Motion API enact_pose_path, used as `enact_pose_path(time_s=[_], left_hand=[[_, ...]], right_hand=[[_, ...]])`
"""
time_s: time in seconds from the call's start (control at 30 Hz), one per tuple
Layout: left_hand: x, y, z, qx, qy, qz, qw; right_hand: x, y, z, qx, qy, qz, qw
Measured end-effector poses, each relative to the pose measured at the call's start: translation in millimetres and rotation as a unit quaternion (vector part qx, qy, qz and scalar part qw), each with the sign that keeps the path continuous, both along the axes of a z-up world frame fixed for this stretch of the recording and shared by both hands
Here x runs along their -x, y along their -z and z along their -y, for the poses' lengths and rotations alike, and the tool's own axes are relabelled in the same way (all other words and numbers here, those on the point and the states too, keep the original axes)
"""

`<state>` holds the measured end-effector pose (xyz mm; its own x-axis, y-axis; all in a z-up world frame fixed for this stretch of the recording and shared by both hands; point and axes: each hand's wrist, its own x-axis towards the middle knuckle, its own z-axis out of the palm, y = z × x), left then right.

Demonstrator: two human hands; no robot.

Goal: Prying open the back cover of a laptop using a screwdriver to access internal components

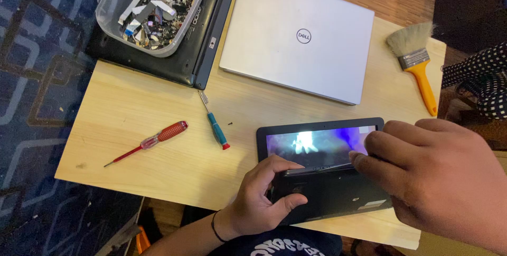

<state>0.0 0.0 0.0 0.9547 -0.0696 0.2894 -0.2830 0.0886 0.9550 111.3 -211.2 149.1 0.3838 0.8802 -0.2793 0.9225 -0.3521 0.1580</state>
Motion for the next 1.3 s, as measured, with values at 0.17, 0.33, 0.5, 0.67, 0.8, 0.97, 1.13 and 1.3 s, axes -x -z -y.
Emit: enact_pose_path(time_s=[0.17, 0.33, 0.5, 0.67, 0.8, 0.97, 1.13, 1.3], left_hand=[[1, -2, -1, 0.006, -0.026, 0.017, 0.999], [-19, 2, -15, 0.022, 0.006, 0.024, 0.999], [-21, 14, -17, 0.017, 0.039, -0.030, 0.999], [-11, 2, -19, 0.009, 0.021, -0.020, 1.000], [2, 8, -17, 0.082, 0.044, -0.058, 0.994], [7, 21, -12, 0.109, 0.041, -0.027, 0.993], [-8, 5, -18, 0.171, 0.119, -0.014, 0.978], [-17, 3, -16, 0.154, 0.120, -0.008, 0.981]], right_hand=[[-11, -2, -6, -0.042, -0.019, -0.028, 0.999], [-19, -10, -24, -0.015, -0.102, 0.049, 0.994], [-51, -4, -41, -0.017, -0.135, -0.002, 0.991], [-66, 11, -46, -0.061, -0.125, -0.101, 0.985], [-67, 21, -43, -0.063, -0.134, -0.167, 0.975], [-72, 27, -51, -0.035, -0.133, -0.200, 0.970], [-73, 35, -47, -0.048, -0.106, -0.260, 0.959], [-74, 40, -50, -0.075, -0.043, -0.302, 0.949]])
